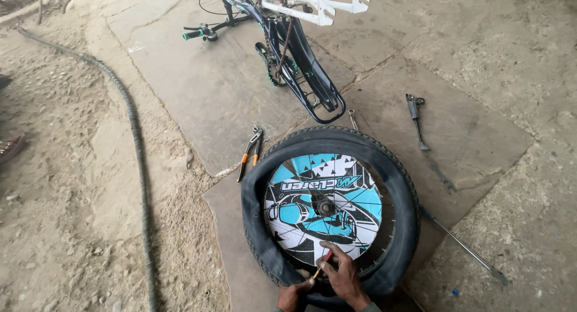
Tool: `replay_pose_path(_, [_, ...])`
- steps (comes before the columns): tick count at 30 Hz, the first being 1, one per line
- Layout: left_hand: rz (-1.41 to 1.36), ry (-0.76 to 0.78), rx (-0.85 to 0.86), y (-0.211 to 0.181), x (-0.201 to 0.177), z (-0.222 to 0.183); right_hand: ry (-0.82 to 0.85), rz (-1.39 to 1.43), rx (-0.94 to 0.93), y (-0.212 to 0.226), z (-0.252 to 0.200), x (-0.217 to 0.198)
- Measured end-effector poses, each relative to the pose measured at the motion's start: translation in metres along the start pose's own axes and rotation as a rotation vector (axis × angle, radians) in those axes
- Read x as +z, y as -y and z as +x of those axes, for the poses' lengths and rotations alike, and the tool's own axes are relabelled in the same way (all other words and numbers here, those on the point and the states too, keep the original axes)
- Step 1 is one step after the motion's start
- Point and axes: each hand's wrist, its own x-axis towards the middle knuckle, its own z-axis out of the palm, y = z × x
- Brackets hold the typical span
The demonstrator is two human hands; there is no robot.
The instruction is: Replacing the inner tube and repairing a bicycle tire using levers.
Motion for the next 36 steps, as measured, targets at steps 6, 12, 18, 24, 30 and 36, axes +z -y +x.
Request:
replay_pose_path(6, [-0.019,0.029,0.006,-0.010,0.007,-0.014,-0.084,-0.305,-0.251,-0.006,0.001,0.000])
replay_pose_path(12, [-0.088,0.033,-0.045,-0.026,0.016,-0.026,-0.001,-0.122,-0.167,0.002,0.002,-0.006])
replay_pose_path(18, [0.042,-0.015,-0.019,-0.033,0.025,-0.051,-0.026,-0.258,-0.286,0.002,-0.012,-0.010])
replay_pose_path(24, [-0.008,0.012,0.083,-0.018,0.016,-0.045,-0.007,-0.256,-0.289,0.013,-0.016,-0.008])
replay_pose_path(30, [-0.099,0.034,0.079,-0.023,0.021,-0.047,-0.012,-0.253,-0.329,0.021,-0.012,-0.009])
replay_pose_path(36, [-0.140,0.078,0.089,-0.026,0.022,-0.050,0.003,-0.246,-0.273,0.024,-0.011,-0.008])
